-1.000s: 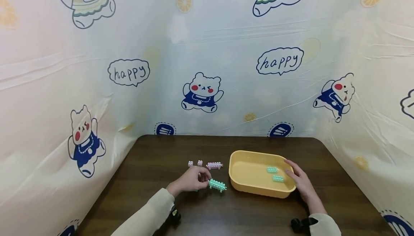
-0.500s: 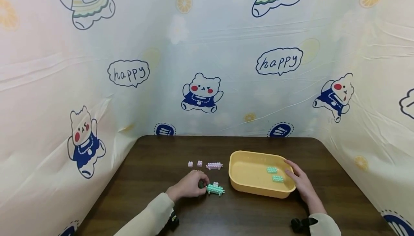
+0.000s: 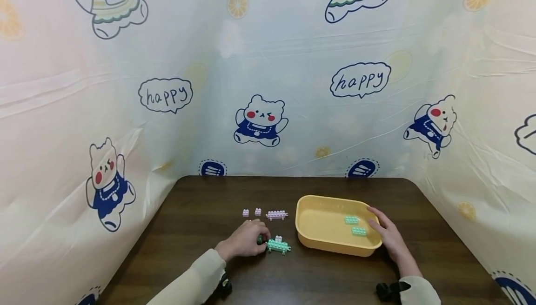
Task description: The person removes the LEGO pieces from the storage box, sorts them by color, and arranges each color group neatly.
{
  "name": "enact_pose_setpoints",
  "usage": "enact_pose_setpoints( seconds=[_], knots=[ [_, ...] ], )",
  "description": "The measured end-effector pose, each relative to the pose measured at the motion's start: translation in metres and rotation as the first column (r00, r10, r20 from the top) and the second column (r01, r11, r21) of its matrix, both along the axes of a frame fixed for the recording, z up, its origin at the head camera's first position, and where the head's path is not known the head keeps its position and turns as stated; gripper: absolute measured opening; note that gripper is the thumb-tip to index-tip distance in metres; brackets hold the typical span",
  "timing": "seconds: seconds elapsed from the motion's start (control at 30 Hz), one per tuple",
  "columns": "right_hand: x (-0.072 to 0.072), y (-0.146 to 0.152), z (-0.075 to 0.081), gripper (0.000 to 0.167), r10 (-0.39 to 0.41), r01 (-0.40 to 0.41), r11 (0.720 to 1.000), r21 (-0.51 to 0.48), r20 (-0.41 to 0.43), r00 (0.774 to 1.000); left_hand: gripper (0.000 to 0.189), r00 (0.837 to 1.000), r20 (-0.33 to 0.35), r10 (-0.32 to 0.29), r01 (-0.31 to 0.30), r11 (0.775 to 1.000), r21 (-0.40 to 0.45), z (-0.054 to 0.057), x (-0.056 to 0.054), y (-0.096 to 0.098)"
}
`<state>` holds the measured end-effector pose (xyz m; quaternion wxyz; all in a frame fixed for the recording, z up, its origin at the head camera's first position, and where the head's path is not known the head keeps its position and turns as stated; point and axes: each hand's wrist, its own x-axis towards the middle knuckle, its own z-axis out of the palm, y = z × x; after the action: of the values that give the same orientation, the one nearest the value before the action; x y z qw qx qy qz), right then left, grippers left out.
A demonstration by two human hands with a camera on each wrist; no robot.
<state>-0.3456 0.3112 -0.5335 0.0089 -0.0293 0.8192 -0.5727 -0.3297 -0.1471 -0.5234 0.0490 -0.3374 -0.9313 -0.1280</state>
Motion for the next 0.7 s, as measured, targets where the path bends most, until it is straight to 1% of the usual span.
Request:
enact_pose_setpoints(
  seconds=[0.23,0.33,0.47,0.53,0.57,0.7],
  knots=[
    [-0.001,0.002,0.0,0.058,-0.007,0.007,1.0,-0.006,0.01,1.0,0.011,1.0,-0.001,-0.009,0.009,1.0,-0.01,0.0,-0.002,0.002],
    [-0.001,0.002,0.0,0.057,-0.006,0.006,1.0,-0.02,0.008,1.0,0.012,1.0,0.004,-0.027,0.027,1.0,0.014,0.001,-0.002,0.001],
    [0.0,0.002,0.0,0.057,-0.003,0.003,0.999,-0.041,0.011,1.0,0.012,0.998,0.031,-0.055,0.053,0.995,0.082,0.006,-0.003,-0.001],
    [0.0,0.001,0.0,0.058,-0.001,0.001,0.999,-0.047,0.015,1.0,0.013,0.997,0.04,-0.069,0.063,0.991,0.121,0.012,-0.006,-0.001],
    [0.0,0.001,0.0,0.058,0.0,0.001,0.999,-0.05,0.018,1.0,0.013,0.996,0.047,-0.072,0.065,0.988,0.141,0.016,-0.007,0.001],
    [-0.002,0.0,0.001,0.059,0.006,-0.005,0.999,-0.048,0.023,1.0,0.012,0.993,0.054,-0.103,0.089,0.973,0.211,0.04,-0.016,0.014]
  ],
)
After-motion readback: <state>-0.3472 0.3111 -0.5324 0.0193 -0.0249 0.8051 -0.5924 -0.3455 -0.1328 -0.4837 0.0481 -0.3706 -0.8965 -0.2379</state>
